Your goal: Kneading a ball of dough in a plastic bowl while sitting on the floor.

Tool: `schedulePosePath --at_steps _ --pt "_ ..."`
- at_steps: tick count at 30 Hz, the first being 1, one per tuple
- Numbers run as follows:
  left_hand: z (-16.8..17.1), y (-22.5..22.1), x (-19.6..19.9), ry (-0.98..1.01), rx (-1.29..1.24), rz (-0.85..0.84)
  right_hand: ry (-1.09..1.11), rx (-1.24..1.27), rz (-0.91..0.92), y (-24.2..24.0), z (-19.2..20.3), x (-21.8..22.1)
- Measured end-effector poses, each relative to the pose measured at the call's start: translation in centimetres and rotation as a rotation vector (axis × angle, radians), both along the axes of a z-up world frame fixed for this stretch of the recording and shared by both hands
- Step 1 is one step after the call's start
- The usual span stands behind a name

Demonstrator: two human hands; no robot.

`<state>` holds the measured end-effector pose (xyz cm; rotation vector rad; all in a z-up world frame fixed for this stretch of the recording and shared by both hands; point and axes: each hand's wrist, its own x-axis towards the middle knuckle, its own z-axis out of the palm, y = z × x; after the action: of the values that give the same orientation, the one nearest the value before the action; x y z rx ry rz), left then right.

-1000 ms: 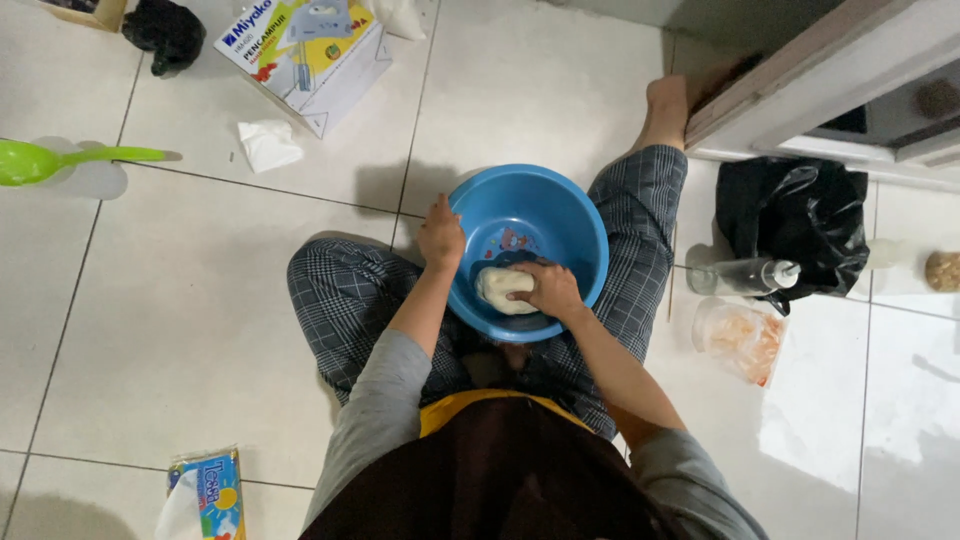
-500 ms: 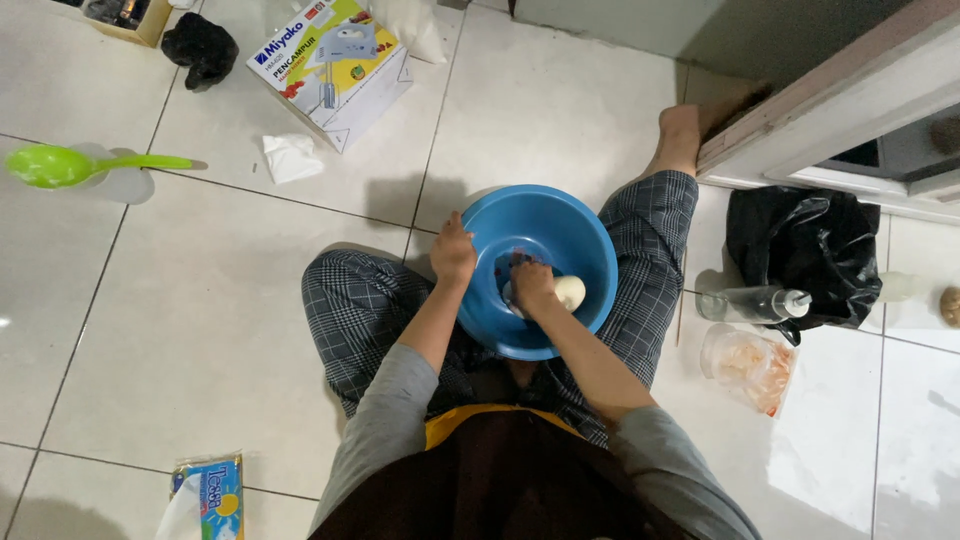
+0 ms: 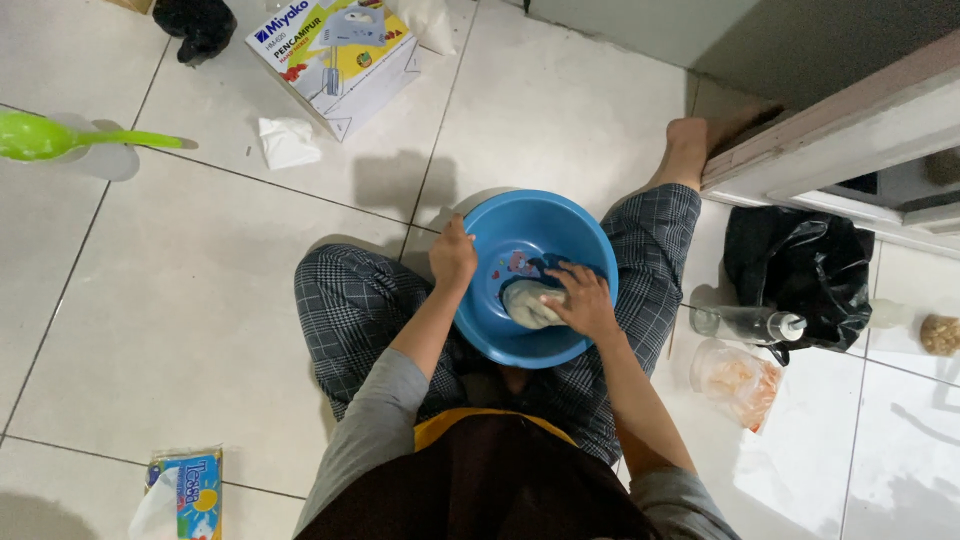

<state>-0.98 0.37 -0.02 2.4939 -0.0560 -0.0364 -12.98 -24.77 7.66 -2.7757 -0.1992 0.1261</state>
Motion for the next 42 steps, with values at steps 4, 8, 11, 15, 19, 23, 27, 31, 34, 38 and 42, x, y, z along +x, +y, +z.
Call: schedulePosePath --at_steps 4,8,11,15,19,23,27,31,34,38,42 --pt "3.0 0.6 -0.2 0.045 -0.005 -0.040 0.034 -0.054 0.043 2.4 -1.2 0.0" --pt "3.1 0.6 0.1 0.087 -0.049 -0.034 -0.086 -0.143 0.226 5.7 -1.5 -0.7" --pt "3.2 0.4 0.3 0.161 0.003 -0.029 -0.131 -0.147 0.311 7.7 -1.9 -0.9" --pt "3.5 0.4 0.7 0.260 0.038 -0.033 -0.079 -0.187 0.407 8.8 -2.6 0.6" --pt "4.5 0.5 0.7 0.291 0.004 -0.022 -0.121 -0.242 0.439 9.2 -4.4 2.6" --pt "5.1 0.5 0.8 0.338 0.020 -0.019 -0.258 -0.136 0.325 8.5 -8.8 3.9" --pt "5.2 0.4 1.5 0.355 -0.012 -0.037 -0.365 -0.109 0.254 8.1 -9.0 6.1" --pt "6.1 0.4 1.7 0.341 -0.022 -0.051 -0.362 -0.143 0.136 8.2 -10.0 8.4" --pt "5.0 0.3 1.9 0.356 -0.012 -0.048 -0.220 -0.155 0.021 8.0 -9.7 10.7" --pt "3.9 0.2 2.0 0.350 0.046 -0.056 -0.185 -0.060 -0.098 7.0 -11.5 13.2" --pt "5.8 -0.1 1.8 0.349 -0.008 -0.018 -0.316 -0.018 -0.154 6.5 -12.9 14.0"
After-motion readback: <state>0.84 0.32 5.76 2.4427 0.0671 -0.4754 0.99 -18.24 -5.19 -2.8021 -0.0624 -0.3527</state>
